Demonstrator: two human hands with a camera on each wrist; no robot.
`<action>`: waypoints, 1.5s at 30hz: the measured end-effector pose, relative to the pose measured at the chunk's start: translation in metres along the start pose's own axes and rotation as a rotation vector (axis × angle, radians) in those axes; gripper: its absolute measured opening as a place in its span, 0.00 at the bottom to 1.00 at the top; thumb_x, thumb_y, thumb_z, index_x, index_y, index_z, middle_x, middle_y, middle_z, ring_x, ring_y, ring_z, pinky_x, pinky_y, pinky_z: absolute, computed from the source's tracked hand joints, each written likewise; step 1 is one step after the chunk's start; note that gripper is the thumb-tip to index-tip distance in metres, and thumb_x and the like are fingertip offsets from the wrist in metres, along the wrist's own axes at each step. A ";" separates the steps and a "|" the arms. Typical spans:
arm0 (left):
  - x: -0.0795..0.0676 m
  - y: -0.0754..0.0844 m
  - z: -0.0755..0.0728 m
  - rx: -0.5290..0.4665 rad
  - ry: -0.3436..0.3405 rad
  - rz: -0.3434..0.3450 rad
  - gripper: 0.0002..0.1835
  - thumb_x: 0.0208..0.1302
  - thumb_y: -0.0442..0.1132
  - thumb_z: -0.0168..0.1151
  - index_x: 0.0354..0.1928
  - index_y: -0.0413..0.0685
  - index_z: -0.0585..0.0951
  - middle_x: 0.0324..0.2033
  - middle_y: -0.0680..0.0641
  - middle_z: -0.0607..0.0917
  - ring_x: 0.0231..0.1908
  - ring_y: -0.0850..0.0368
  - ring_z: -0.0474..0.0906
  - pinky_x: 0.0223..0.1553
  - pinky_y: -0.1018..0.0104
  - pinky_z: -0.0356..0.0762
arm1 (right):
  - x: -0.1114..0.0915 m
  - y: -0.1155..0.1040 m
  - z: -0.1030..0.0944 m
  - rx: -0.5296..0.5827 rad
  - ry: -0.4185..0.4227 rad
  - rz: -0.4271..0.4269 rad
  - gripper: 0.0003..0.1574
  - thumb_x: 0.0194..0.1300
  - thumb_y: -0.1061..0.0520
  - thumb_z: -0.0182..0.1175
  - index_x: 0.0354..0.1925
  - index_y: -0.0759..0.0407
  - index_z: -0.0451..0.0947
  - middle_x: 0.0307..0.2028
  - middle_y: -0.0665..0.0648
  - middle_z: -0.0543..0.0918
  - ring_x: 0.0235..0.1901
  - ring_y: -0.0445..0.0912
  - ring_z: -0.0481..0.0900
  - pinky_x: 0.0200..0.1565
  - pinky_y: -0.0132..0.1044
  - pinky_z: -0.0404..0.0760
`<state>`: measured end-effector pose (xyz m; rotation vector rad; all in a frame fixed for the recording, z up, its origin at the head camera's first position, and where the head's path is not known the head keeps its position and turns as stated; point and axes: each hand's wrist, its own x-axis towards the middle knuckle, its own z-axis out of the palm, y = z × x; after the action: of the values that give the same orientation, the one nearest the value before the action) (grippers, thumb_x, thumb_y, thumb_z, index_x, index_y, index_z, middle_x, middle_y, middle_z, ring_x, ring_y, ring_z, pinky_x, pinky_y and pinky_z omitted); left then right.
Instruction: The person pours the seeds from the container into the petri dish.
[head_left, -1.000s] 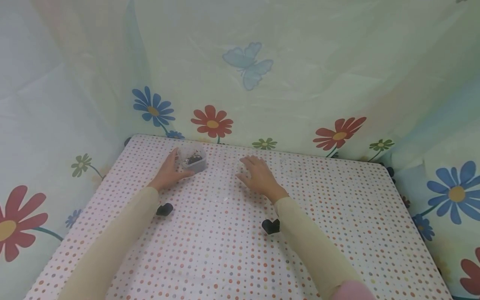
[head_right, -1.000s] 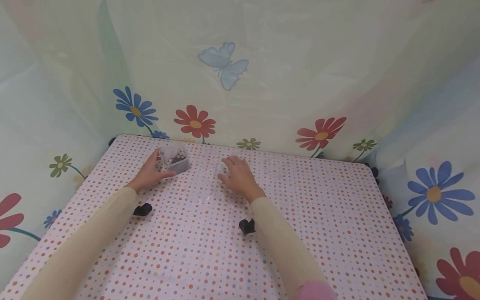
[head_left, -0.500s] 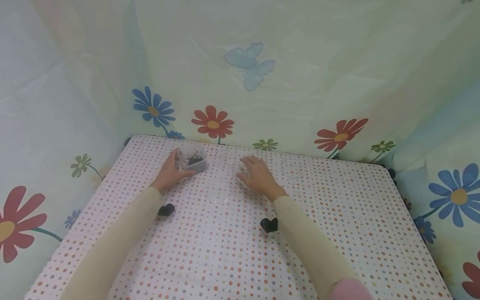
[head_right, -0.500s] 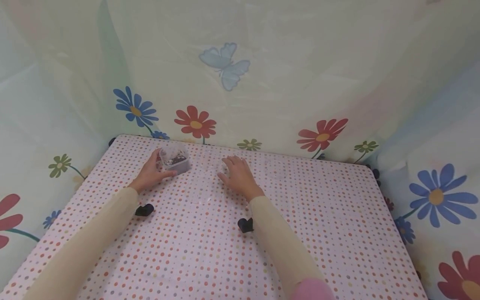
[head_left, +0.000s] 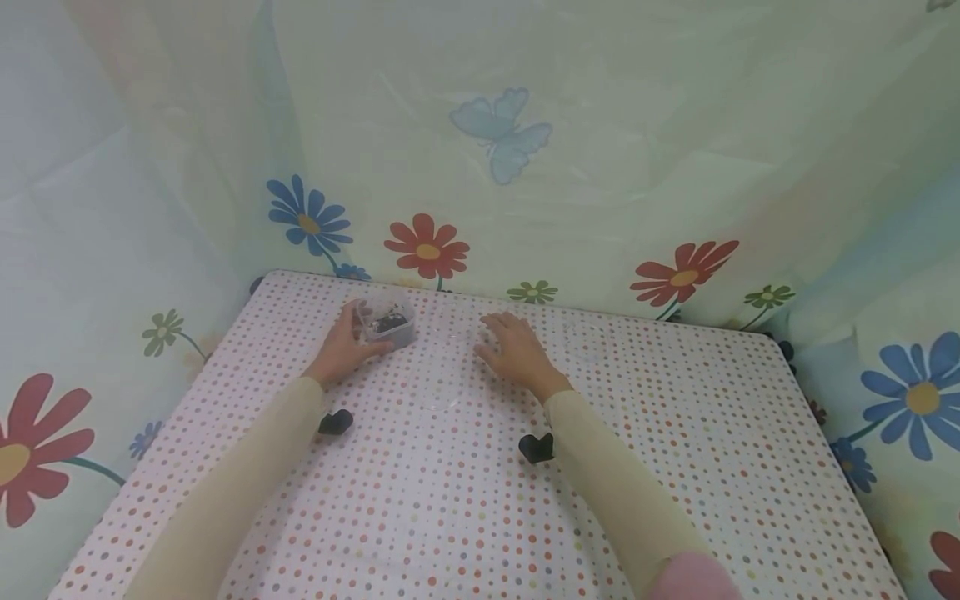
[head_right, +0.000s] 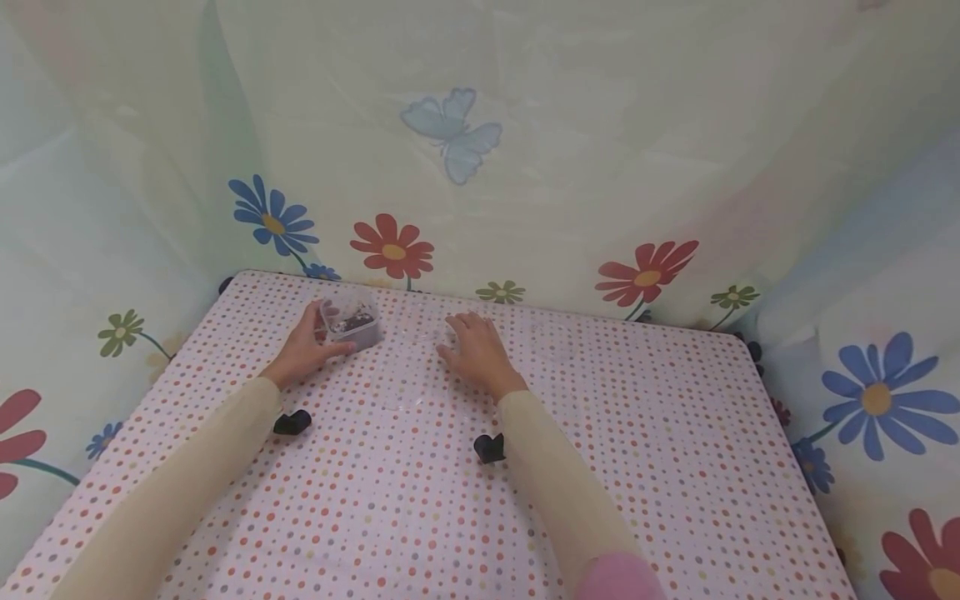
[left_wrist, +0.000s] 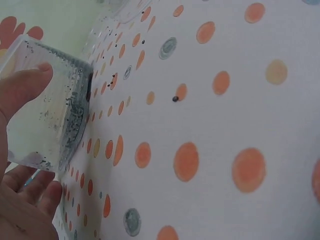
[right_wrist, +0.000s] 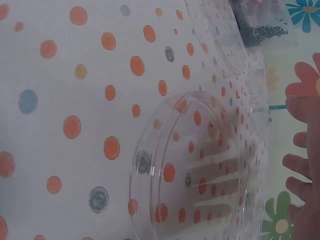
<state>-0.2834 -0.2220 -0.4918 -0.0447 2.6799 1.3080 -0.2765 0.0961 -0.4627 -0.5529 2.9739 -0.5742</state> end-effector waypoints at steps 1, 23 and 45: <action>0.000 0.000 0.000 -0.005 0.000 0.002 0.61 0.50 0.61 0.71 0.76 0.60 0.41 0.74 0.38 0.55 0.71 0.36 0.56 0.69 0.40 0.60 | 0.000 0.000 0.000 0.001 0.000 0.003 0.36 0.70 0.42 0.51 0.70 0.54 0.61 0.71 0.59 0.64 0.74 0.56 0.55 0.75 0.54 0.49; 0.005 0.011 0.001 -0.038 0.042 0.046 0.57 0.51 0.55 0.73 0.75 0.64 0.46 0.75 0.45 0.56 0.72 0.40 0.56 0.69 0.40 0.61 | 0.011 -0.005 0.007 -0.014 0.005 0.013 0.37 0.71 0.41 0.51 0.71 0.55 0.61 0.71 0.60 0.64 0.73 0.55 0.56 0.75 0.52 0.52; 0.007 0.023 0.011 0.004 0.143 0.141 0.55 0.52 0.49 0.74 0.75 0.59 0.48 0.74 0.45 0.58 0.73 0.43 0.56 0.70 0.43 0.61 | 0.026 -0.008 0.020 -0.032 0.014 0.060 0.35 0.73 0.42 0.47 0.70 0.56 0.61 0.70 0.60 0.66 0.73 0.56 0.56 0.75 0.55 0.49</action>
<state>-0.2915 -0.1989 -0.4819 0.0535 2.8523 1.3889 -0.2954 0.0729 -0.4777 -0.4619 3.0059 -0.5277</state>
